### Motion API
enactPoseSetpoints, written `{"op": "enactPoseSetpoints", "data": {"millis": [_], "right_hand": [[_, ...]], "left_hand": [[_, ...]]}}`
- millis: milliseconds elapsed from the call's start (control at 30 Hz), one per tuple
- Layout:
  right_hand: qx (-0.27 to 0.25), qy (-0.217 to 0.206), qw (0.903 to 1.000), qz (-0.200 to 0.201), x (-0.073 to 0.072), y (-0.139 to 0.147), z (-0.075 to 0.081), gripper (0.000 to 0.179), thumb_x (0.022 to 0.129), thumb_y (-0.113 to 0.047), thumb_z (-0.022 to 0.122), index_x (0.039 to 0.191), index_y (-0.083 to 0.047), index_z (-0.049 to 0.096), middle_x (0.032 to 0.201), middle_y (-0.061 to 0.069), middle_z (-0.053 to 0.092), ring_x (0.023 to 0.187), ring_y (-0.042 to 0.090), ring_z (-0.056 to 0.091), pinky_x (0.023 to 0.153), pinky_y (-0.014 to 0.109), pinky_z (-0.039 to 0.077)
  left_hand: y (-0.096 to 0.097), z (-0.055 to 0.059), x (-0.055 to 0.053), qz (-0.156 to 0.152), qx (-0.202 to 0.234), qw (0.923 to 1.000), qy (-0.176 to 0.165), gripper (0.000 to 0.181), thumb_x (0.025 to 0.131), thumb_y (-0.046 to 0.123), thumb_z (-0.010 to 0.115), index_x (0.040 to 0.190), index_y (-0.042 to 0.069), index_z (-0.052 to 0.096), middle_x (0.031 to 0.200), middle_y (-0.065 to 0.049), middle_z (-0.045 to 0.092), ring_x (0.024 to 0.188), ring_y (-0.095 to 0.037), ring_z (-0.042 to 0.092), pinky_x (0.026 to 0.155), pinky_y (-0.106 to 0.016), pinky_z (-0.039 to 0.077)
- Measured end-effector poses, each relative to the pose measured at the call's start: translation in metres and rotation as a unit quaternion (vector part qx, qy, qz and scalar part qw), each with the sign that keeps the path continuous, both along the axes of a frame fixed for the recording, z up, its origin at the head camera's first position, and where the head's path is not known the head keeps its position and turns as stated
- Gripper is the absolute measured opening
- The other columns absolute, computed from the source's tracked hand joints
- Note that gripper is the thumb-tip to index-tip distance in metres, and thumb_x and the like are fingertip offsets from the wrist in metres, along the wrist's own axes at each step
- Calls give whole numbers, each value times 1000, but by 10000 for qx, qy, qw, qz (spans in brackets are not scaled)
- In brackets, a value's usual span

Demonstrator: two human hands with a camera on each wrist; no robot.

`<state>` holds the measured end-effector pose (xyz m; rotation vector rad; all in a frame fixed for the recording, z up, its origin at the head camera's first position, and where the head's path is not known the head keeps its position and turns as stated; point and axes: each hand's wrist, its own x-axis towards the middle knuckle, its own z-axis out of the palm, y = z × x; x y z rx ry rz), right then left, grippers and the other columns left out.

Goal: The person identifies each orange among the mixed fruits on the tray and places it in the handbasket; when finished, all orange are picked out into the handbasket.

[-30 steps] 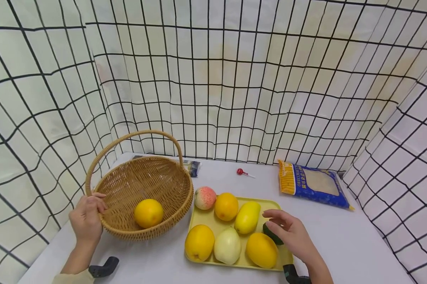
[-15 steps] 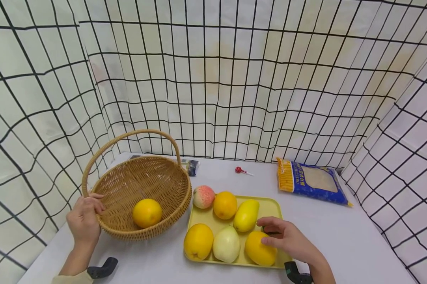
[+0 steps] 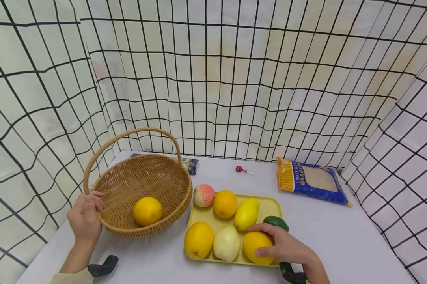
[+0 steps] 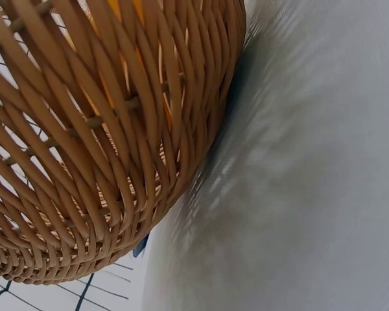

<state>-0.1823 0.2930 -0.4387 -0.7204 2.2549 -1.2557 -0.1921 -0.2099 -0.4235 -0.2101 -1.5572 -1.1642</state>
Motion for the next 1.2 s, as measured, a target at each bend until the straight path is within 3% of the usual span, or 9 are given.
{"op": "enactPoseSetpoints", "data": {"millis": [233,400,533,700,867,1067,1200], "right_hand": [[537,237,9980,232,1,1,-1,68,87,-27,72,147,-22,40,136,9,50,105,14,52,86,29,42],[552,528,9966,313,0,1,-5,73,85,-29,75,148,-21,38,138,6,50,107,13,51,88,29,42],[525,592,9967,155,1,1,-4,71,85,-29,75,147,-20,40,134,7,51,104,13,52,84,29,43],[398,404,9980,-291,3,-1,1,69,85,-26,73,146,-19,40,129,10,52,100,17,53,82,30,45],[-54,597,9940,-910,2,-5,4,67,87,-20,72,146,-17,39,134,15,50,102,19,56,85,27,49],[-518,596,9760,-2027,0,-11,9,69,89,-20,70,149,-17,35,144,13,43,111,18,55,93,20,45],[-697,611,9630,-2531,-1,-16,12,69,91,-24,67,150,-19,33,146,10,41,114,16,53,93,16,43]], "left_hand": [[0,0,1,57,19,10000,-66,46,96,1,43,50,-4,42,54,-5,47,79,-3,54,77,-16,38],[1,0,1,79,19,9999,-75,45,95,0,43,50,-4,42,54,-4,46,81,2,54,77,-16,38],[1,0,1,102,27,9999,-92,46,95,0,42,49,-3,42,54,-4,46,82,6,53,77,-15,38],[1,0,1,113,61,9998,-143,46,95,0,42,49,-3,41,54,-4,46,81,1,54,77,-15,38],[1,0,1,108,84,9998,-143,47,96,2,43,49,-3,41,54,-4,47,81,2,53,77,-16,37],[1,1,2,141,73,9997,-170,47,96,3,43,50,-4,41,55,-5,48,81,0,53,78,-15,37],[2,1,2,133,119,9997,-164,46,95,2,43,50,-5,42,56,-6,48,80,-4,54,78,-16,38]]}}
